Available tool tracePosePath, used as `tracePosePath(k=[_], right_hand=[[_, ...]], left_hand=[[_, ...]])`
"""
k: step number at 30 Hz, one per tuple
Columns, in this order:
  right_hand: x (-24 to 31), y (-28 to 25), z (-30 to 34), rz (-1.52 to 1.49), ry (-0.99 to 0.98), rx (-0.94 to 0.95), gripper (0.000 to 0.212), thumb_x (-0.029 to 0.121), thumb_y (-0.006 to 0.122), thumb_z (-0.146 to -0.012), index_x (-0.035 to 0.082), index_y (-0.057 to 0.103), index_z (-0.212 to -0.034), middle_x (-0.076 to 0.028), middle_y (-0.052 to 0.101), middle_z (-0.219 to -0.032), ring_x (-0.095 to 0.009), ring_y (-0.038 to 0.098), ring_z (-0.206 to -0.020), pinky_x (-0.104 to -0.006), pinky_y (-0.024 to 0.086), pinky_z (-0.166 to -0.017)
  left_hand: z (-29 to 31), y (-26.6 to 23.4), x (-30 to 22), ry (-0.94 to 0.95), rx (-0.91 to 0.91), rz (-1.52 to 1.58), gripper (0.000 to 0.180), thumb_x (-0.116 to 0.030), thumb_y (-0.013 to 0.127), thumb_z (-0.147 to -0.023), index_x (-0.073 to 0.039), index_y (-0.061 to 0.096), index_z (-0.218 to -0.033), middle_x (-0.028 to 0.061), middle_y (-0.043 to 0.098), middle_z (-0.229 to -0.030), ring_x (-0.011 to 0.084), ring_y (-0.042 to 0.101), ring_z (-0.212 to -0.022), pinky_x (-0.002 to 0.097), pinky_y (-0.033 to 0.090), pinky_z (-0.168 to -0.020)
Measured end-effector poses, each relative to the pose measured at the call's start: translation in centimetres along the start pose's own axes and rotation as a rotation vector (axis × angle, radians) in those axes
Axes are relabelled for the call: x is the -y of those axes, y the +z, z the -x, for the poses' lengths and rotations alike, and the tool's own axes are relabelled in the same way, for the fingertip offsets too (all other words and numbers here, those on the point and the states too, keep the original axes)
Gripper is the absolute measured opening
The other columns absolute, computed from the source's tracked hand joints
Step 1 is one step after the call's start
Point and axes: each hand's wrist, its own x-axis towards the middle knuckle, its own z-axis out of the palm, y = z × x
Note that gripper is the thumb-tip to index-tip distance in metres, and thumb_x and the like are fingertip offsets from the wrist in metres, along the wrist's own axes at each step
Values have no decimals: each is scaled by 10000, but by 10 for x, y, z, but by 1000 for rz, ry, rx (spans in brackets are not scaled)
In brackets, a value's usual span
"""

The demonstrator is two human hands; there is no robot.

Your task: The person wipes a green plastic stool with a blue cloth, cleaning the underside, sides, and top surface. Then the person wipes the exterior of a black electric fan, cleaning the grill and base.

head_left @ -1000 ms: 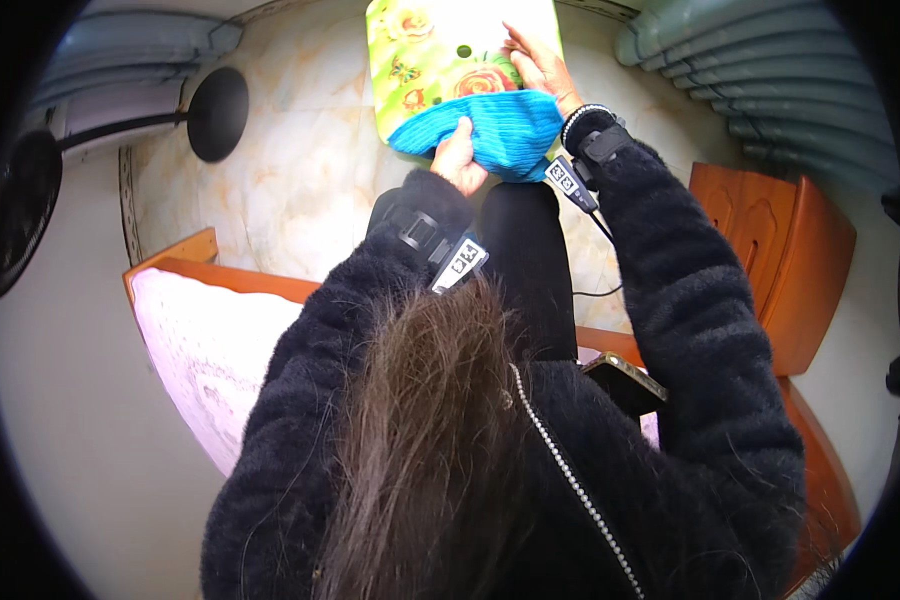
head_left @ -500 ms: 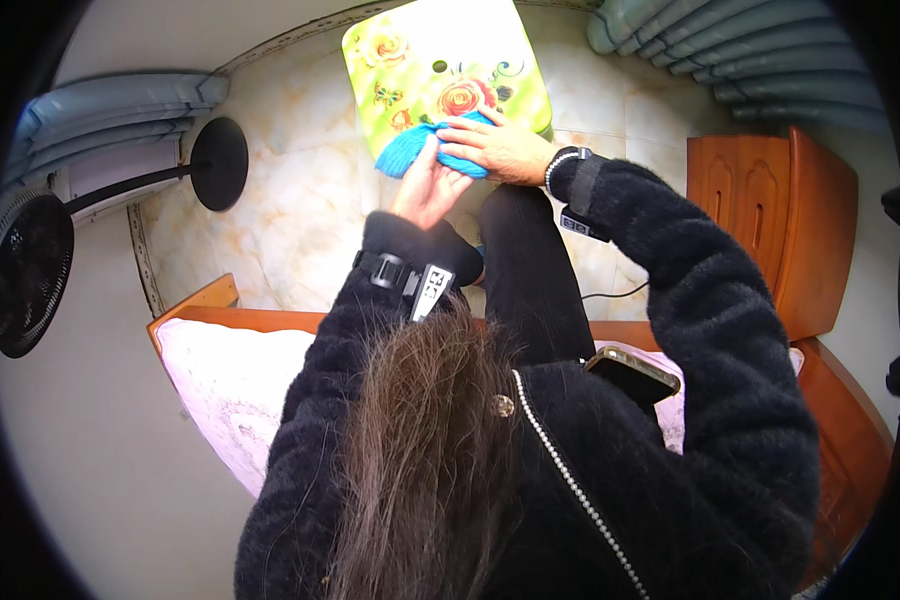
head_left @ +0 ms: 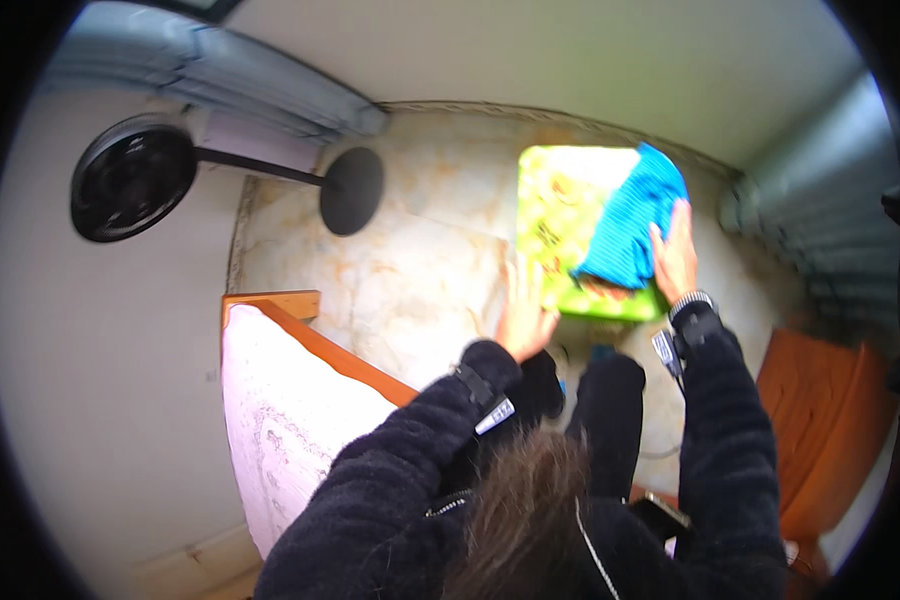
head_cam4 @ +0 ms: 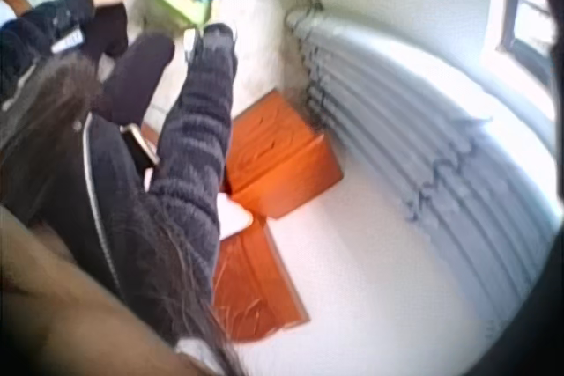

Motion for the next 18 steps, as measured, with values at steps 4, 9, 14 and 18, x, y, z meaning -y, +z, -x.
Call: tracePosePath(k=[4,9,14,18], right_hand=[[-16,2,7,-91,115,87,653,264,542,-1014,-47,266,-1517,-299,424,-1475,-456,478,-1304,-459,423,-1066],[-49,-70,60,-230,38,469,414,91,550,-956,24,530,-1364,-290,622,-1223,-477,591,-1121,-498,485,-956],[-36,-203,111,22,101,756,302,48,612,-822,75,688,-1113,-228,680,-1052,-456,633,-990,-507,521,-872],[-5,-298,114,209,182,839,312,113,695,-747,112,723,-1058,-210,703,-1021,-412,658,-991,-494,531,-869]], left_hand=[[-5,-17,-2,-130,264,45,944,-215,749,-805,38,216,-1542,374,67,-1593,587,83,-1463,544,233,-1194],[-3,-51,2,-231,529,215,734,-327,665,-900,2,374,-1488,292,351,-1537,488,335,-1414,484,327,-1157],[49,-154,-6,-240,812,550,440,-311,588,-970,-31,558,-1309,203,680,-1096,342,661,-1003,421,518,-869],[83,-248,-35,-295,1236,418,578,-374,581,-986,17,503,-1404,224,635,-1302,307,621,-1197,386,487,-1005]])
